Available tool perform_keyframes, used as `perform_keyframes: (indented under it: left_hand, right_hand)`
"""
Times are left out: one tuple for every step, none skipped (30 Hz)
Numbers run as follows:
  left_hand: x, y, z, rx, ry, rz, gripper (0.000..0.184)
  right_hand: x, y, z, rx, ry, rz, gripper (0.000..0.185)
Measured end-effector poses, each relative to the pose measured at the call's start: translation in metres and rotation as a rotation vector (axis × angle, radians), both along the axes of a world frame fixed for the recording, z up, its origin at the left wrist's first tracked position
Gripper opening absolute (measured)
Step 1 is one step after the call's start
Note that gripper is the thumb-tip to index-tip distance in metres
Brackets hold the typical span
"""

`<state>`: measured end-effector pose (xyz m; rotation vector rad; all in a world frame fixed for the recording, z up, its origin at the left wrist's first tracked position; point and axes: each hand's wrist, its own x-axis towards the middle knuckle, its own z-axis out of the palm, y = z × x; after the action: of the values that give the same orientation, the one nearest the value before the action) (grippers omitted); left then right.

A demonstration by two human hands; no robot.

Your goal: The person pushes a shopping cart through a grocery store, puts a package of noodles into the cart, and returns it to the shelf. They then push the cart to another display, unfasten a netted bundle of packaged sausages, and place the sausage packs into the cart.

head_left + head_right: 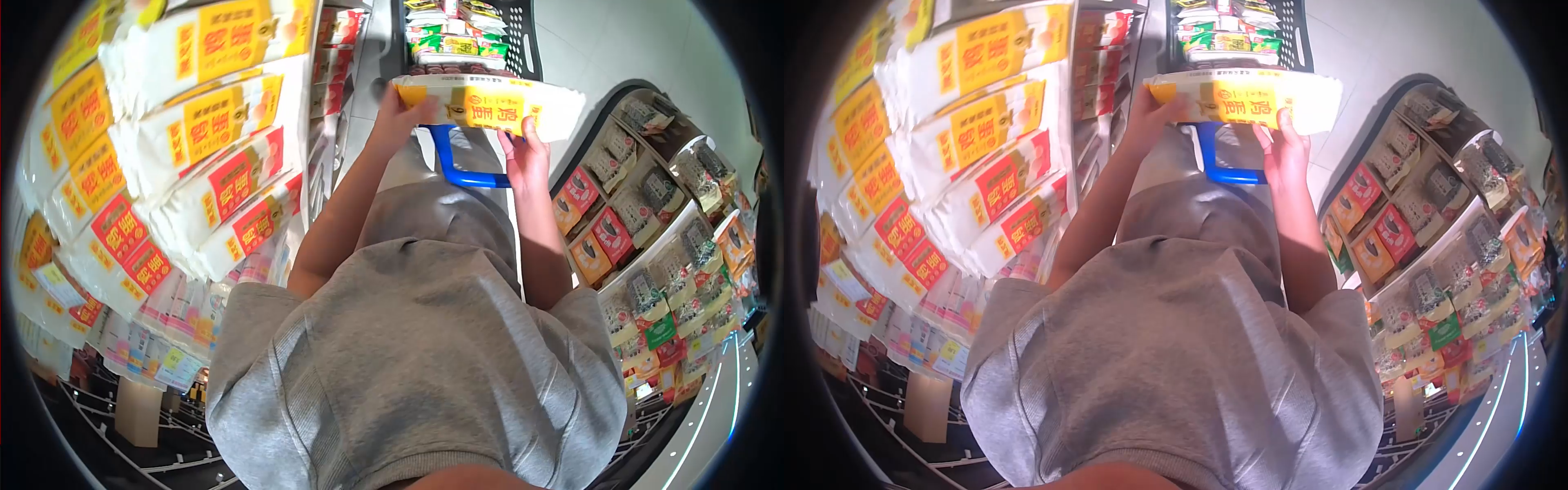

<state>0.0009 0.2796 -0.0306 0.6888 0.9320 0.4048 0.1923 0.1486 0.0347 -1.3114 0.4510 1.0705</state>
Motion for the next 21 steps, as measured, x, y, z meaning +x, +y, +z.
perform_keyframes:
  left_hand:
    - [0.016, 0.0, -0.018, 0.068, 0.084, 0.031, 0.036]
    - [0.03, 0.004, -0.036, 0.06, 0.157, 0.018, 0.036]
    - [0.044, 0.01, -0.053, 0.054, 0.23, 0.005, 0.036]
    - [0.058, 0.015, -0.067, 0.051, 0.301, -0.006, 0.037]
    - [0.073, 0.02, -0.08, 0.066, 0.393, 0.014, 0.034]
    - [0.086, 0.026, -0.096, 0.098, 0.448, -0.002, 0.033]
    - [0.095, 0.032, -0.113, 0.126, 0.506, -0.017, 0.032]
    - [0.102, 0.039, -0.134, 0.155, 0.565, -0.032, 0.03]
    - [0.107, 0.043, -0.164, 0.119, 0.571, -0.052, 0.028]
    - [0.111, 0.05, -0.182, 0.119, 0.532, -0.048, 0.027]
    - [0.114, 0.055, -0.2, 0.117, 0.492, -0.044, 0.026]
    - [0.117, 0.056, -0.219, 0.11, 0.455, -0.04, 0.024]
    - [0.124, 0.059, -0.228, 0.015, 0.431, 0.035, 0.019]
    - [0.132, 0.058, -0.236, -0.057, 0.551, 0.097, 0.015]
    - [0.136, 0.06, -0.25, -0.086, 0.573, 0.09, 0.014]
    - [0.137, 0.061, -0.267, -0.114, 0.592, 0.08, 0.014]
    - [0.13, 0.058, -0.302, -0.158, 0.542, 0.12, 0.013]
    - [0.128, 0.061, -0.315, -0.123, 0.505, 0.072, 0.014]
    - [0.128, 0.063, -0.326, -0.135, 0.51, 0.063, 0.013]
    - [0.128, 0.068, -0.338, -0.142, 0.514, 0.06, 0.012]
    - [0.126, 0.078, -0.353, -0.108, 0.5, -0.019, 0.015]
  right_hand:
    - [0.011, 0.004, -0.014, -0.037, 0.013, 0.004, 0.035]
    - [0.021, 0.011, -0.028, -0.1, 0.047, -0.016, 0.035]
    - [0.031, 0.015, -0.048, -0.101, 0.08, -0.049, 0.035]
    - [0.039, 0.019, -0.069, -0.099, 0.112, -0.079, 0.034]
    - [0.046, 0.026, -0.088, -0.147, 0.143, -0.123, 0.036]
    - [0.054, 0.034, -0.107, -0.169, 0.176, -0.155, 0.035]
    - [0.062, 0.034, -0.137, -0.212, 0.172, -0.149, 0.034]
    - [0.069, 0.035, -0.165, -0.255, 0.17, -0.14, 0.033]
    - [0.077, 0.041, -0.181, -0.252, 0.165, -0.136, 0.033]
    - [0.082, 0.049, -0.194, -0.25, 0.163, -0.132, 0.033]
    - [0.088, 0.055, -0.21, -0.252, 0.16, -0.127, 0.033]
    - [0.095, 0.057, -0.232, -0.255, 0.197, -0.1, 0.033]
    - [0.104, 0.058, -0.255, -0.26, 0.235, -0.073, 0.034]
    - [0.11, 0.058, -0.278, -0.264, 0.274, -0.045, 0.034]
    - [0.114, 0.059, -0.298, -0.255, 0.276, -0.023, 0.034]
    - [0.117, 0.059, -0.319, -0.254, 0.292, -0.025, 0.033]
    - [0.119, 0.059, -0.341, -0.255, 0.308, -0.03, 0.033]
    - [0.12, 0.058, -0.36, -0.256, 0.323, -0.035, 0.032]
    - [0.122, 0.056, -0.379, -0.284, 0.376, -0.049, 0.031]
    - [0.122, 0.053, -0.394, -0.261, 0.438, -0.064, 0.031]
    - [0.122, 0.05, -0.411, -0.232, 0.5, -0.076, 0.031]
